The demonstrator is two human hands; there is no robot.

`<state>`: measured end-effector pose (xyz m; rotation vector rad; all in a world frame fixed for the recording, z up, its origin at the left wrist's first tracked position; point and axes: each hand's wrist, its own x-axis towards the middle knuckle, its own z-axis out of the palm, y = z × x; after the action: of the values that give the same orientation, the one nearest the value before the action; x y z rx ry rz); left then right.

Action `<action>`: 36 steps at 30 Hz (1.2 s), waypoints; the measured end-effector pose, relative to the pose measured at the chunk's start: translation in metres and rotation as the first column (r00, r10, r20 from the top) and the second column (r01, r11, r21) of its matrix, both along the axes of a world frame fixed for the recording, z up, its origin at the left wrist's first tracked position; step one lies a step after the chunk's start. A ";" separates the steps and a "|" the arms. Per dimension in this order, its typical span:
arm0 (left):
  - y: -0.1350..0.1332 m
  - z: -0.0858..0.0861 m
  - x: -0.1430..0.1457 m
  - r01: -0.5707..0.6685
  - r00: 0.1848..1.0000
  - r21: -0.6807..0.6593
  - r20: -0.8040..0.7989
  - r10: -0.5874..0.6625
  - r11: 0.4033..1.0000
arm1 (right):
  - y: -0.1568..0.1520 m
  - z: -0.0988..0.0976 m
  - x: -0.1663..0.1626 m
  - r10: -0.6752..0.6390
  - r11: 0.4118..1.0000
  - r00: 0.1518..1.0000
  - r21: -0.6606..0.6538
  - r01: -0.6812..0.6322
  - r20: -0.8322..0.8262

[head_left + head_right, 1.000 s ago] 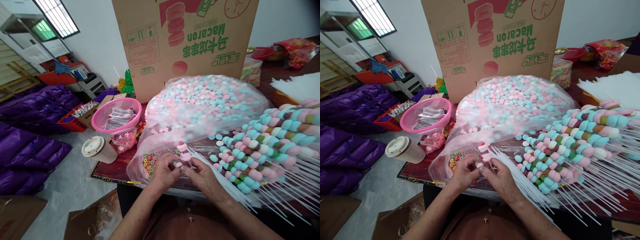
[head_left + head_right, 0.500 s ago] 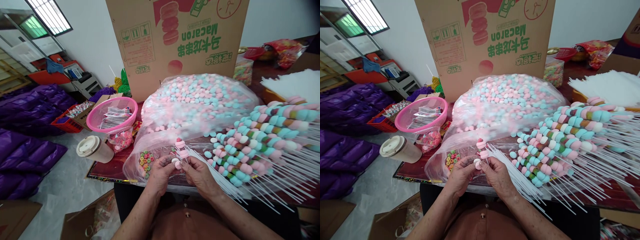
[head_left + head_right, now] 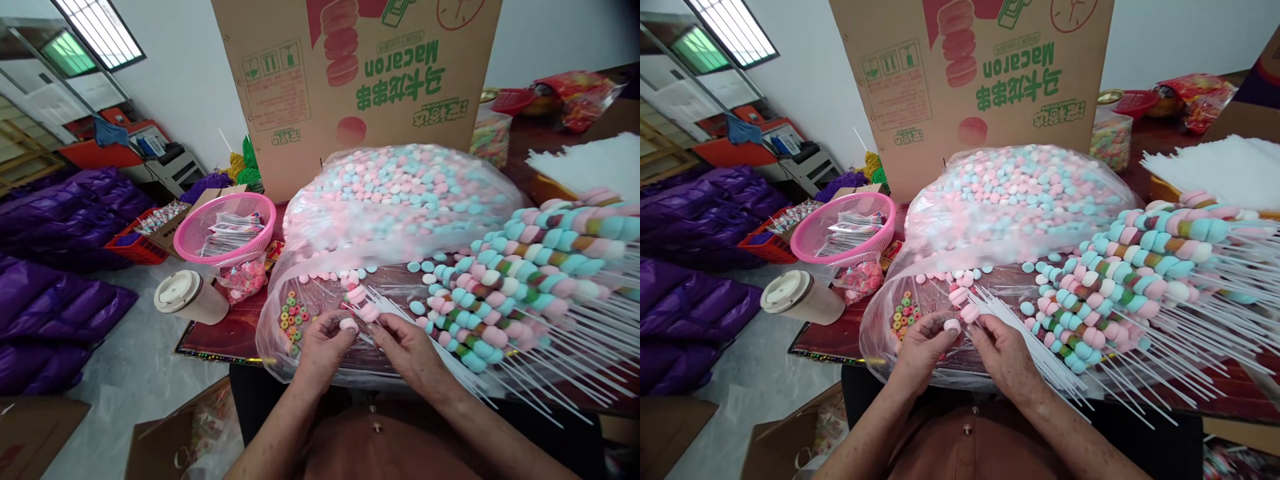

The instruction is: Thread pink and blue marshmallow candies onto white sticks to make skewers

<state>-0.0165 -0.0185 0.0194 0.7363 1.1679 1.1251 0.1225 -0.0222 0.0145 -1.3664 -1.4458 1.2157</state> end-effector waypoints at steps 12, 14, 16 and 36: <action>-0.010 -0.002 0.002 -0.068 0.996 -0.024 0.051 0.070 0.997 | 0.006 -0.006 -0.013 0.027 0.992 0.979 -0.116 -0.052 -0.204; -0.007 -0.002 0.000 -0.118 0.989 -0.069 0.078 0.123 0.991 | 0.002 0.002 -0.003 0.035 0.998 0.997 -0.049 -0.038 -0.065; -0.002 -0.003 -0.004 -0.163 0.981 -0.108 0.084 0.173 0.981 | -0.006 0.009 0.008 0.088 0.994 0.987 0.052 -0.096 0.137; 0.002 -0.010 -0.021 -0.206 0.976 -0.042 -0.082 0.202 0.978 | -0.031 0.012 0.019 0.183 0.939 0.587 0.037 -0.342 0.789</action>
<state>-0.0373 -0.0164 0.0090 0.6357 1.3563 1.2412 0.1418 -0.0536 0.0261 -1.6788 -2.3835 0.5932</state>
